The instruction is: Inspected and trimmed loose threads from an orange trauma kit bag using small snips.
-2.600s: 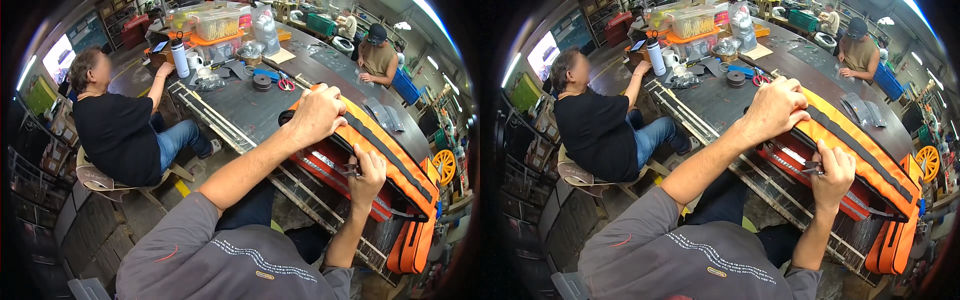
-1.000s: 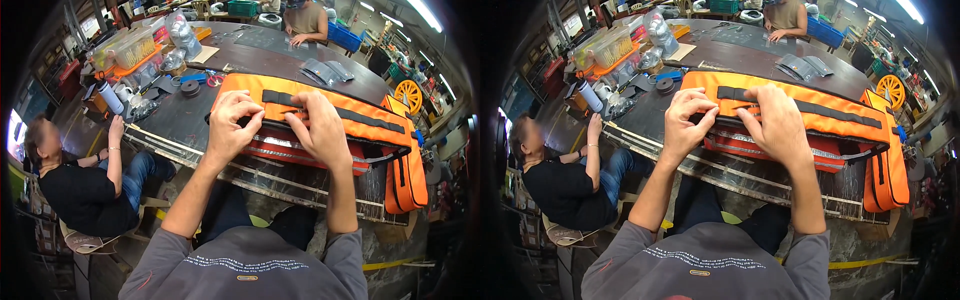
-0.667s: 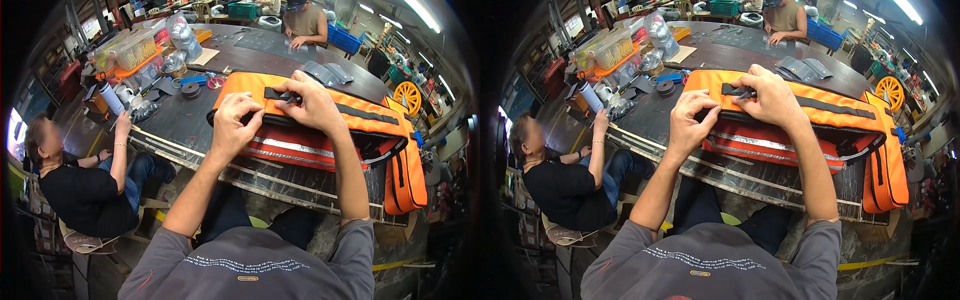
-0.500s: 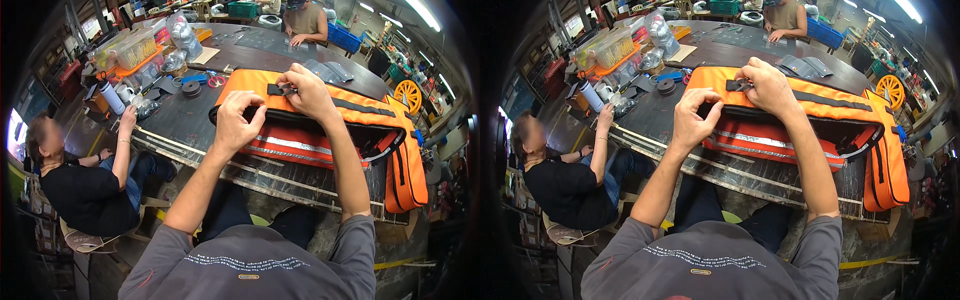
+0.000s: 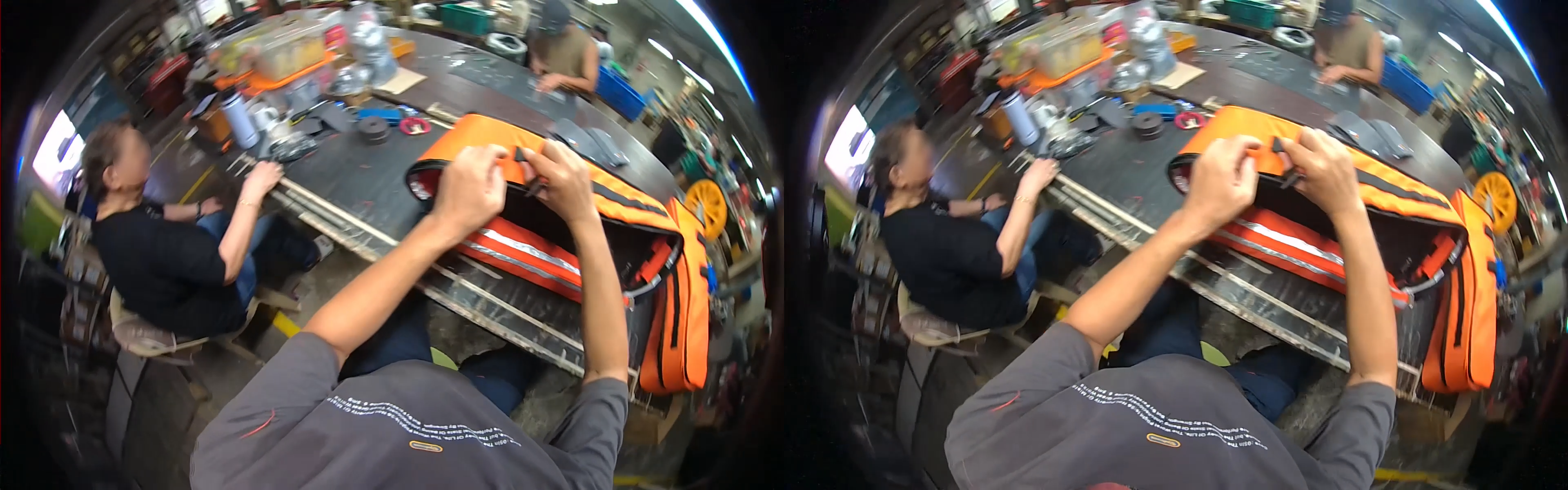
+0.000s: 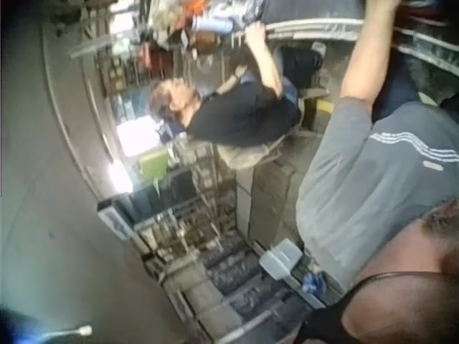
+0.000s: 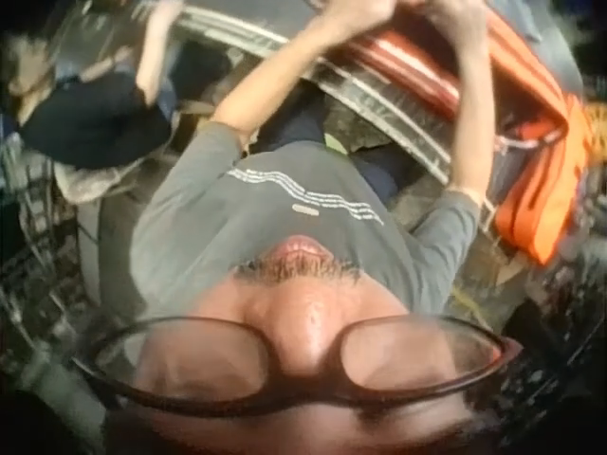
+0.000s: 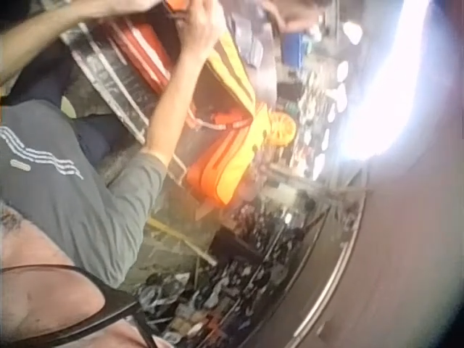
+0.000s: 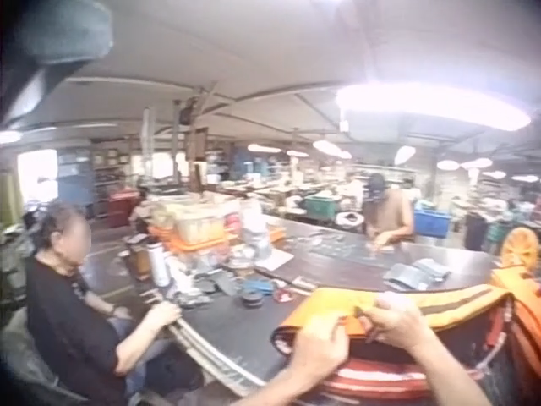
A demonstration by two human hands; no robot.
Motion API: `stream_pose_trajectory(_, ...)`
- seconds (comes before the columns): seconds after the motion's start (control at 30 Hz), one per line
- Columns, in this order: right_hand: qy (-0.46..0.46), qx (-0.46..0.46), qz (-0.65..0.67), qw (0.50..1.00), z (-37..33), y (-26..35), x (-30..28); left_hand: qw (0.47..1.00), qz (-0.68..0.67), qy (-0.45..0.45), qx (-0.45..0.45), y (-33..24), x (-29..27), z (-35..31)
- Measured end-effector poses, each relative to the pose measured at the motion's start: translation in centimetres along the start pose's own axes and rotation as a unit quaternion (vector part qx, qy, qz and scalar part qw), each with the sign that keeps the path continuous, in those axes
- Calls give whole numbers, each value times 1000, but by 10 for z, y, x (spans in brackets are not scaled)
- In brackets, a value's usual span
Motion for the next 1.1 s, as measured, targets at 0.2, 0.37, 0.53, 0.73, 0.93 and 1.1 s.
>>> stream_pose_trajectory(0.2,-17,175,122,977,6,1,2,1000,1,-22,2,-12,-6,7)
stream_pose_trajectory(0.37,146,269,246,920,26,-7,-17,996,65,64,-24,-33,-16,24)
stream_pose_trajectory(0.53,205,269,293,894,39,-6,-31,988,120,88,-41,-49,-13,40)
stream_pose_trajectory(0.73,192,227,294,909,32,-8,-30,987,102,124,-12,-51,-15,32)
stream_pose_trajectory(0.93,206,209,251,922,30,-5,-28,985,113,121,38,-48,-12,35)
stream_pose_trajectory(1.1,216,227,196,929,16,-15,-5,986,142,73,46,-26,5,20)
Point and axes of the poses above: each hand's wrist, its own z-axis towards the middle knuckle, its own x-axis out of the palm, y = z × x, the point moved 2 cm from there along z, towards the middle knuckle, and after that the axes turned 14 degrees about -y, right-handed, at the moved point
